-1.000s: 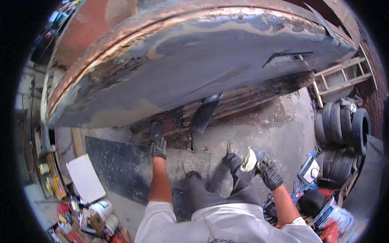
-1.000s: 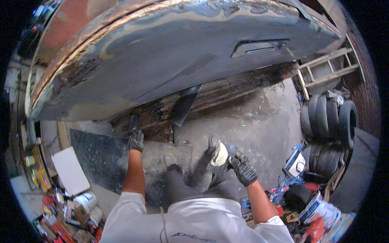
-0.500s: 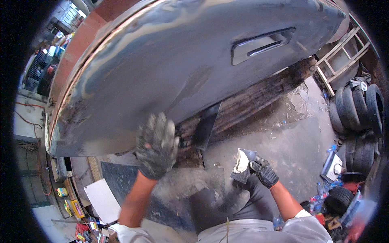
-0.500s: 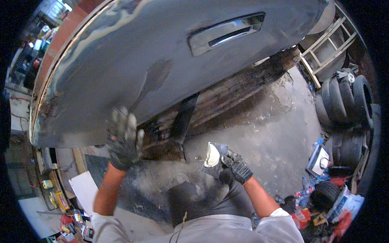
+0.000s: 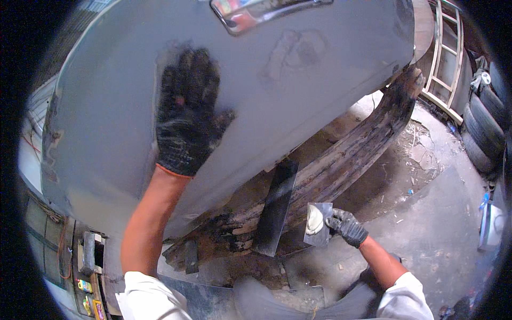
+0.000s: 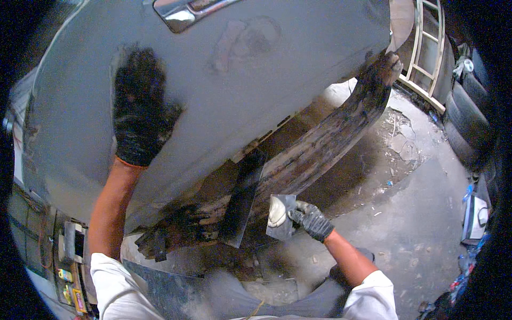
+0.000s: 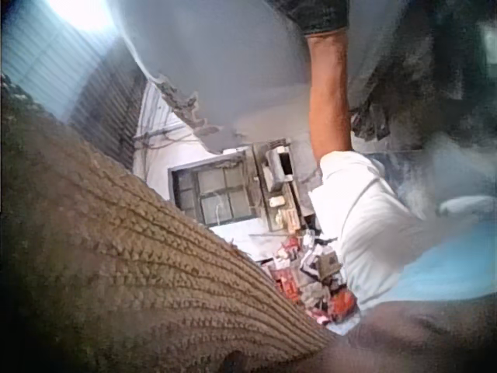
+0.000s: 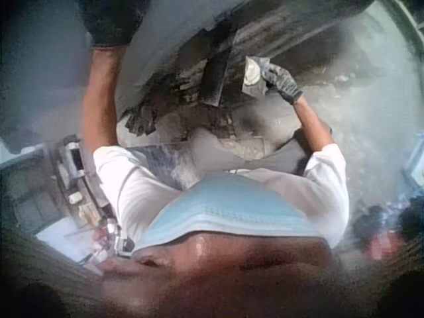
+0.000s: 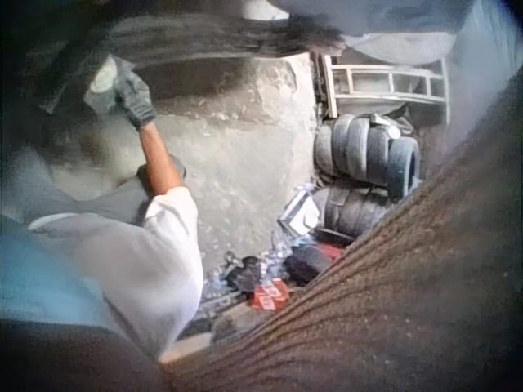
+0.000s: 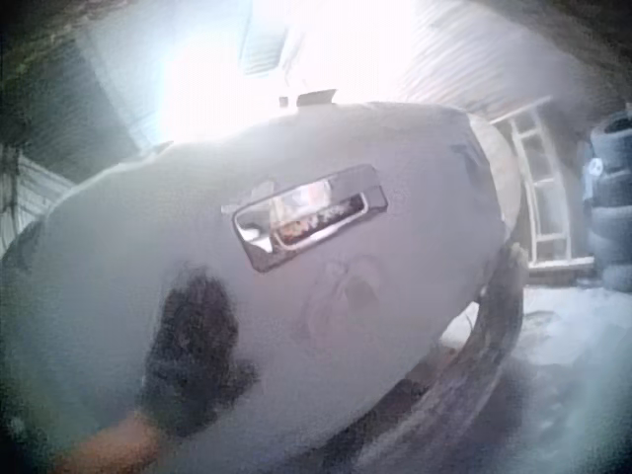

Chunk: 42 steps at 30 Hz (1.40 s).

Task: The person applies body filler to a car door using a putty knife, spreading and smoothing the compound across the surface. The person repeatedly scoops filler onto the knife and works it into the panel, focusing on different areas of the door.

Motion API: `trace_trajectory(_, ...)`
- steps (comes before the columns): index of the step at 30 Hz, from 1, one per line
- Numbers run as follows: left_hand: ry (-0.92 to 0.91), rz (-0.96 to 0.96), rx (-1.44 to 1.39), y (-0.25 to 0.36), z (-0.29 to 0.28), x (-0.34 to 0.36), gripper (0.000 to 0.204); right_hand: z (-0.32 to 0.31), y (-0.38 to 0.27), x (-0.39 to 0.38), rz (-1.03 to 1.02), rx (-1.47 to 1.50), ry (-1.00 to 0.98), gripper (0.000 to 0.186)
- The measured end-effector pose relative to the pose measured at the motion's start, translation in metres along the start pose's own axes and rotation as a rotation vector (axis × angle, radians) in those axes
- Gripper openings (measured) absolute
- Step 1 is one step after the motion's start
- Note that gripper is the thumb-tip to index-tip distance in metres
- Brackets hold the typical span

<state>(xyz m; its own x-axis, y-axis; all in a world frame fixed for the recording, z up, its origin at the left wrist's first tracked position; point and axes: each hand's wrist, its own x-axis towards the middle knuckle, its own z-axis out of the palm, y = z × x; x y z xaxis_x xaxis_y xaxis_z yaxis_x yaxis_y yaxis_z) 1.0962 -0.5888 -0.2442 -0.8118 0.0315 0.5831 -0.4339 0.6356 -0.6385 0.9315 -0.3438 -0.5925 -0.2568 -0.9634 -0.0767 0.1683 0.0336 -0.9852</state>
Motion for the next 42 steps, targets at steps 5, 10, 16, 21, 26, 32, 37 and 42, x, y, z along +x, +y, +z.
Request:
trace_trajectory(5,-0.191,0.219,-0.075,0.024,0.029,-0.062,0.08,-0.008,0.02,-0.002,0.036,-0.128,0.108,0.028)
trace_trajectory(10,-0.077,0.357,-0.23,0.041,0.042,-0.021,0.077,0.004,0.021,-0.007,-0.068,0.136,0.167,0.023)
trace_trajectory(16,0.162,0.206,-0.095,0.005,0.018,-0.008,0.083,0.018,0.018,-0.012,-0.145,0.151,0.257,0.024)
trace_trajectory(21,0.149,0.026,-0.014,-0.028,-0.006,-0.072,0.082,0.033,-0.039,-0.012,-0.283,0.004,0.249,0.034)
trace_trajectory(26,-0.147,-0.067,-0.039,-0.012,-0.014,-0.128,0.079,0.052,-0.176,0.004,-0.749,-0.757,0.499,0.041)
trace_trajectory(32,-0.07,0.025,-0.365,0.055,-0.058,-0.23,0.06,0.106,-0.328,0.037,-0.944,-1.055,0.558,0.029)
trace_trajectory(37,-0.191,0.01,-0.711,0.115,-0.092,-0.3,0.053,0.131,-0.371,0.058,-0.913,-0.989,0.638,0.033)
trace_trajectory(42,-0.184,-0.096,-0.956,0.159,-0.09,-0.351,0.047,0.147,-0.376,0.069,-0.97,-1.033,0.875,0.035)
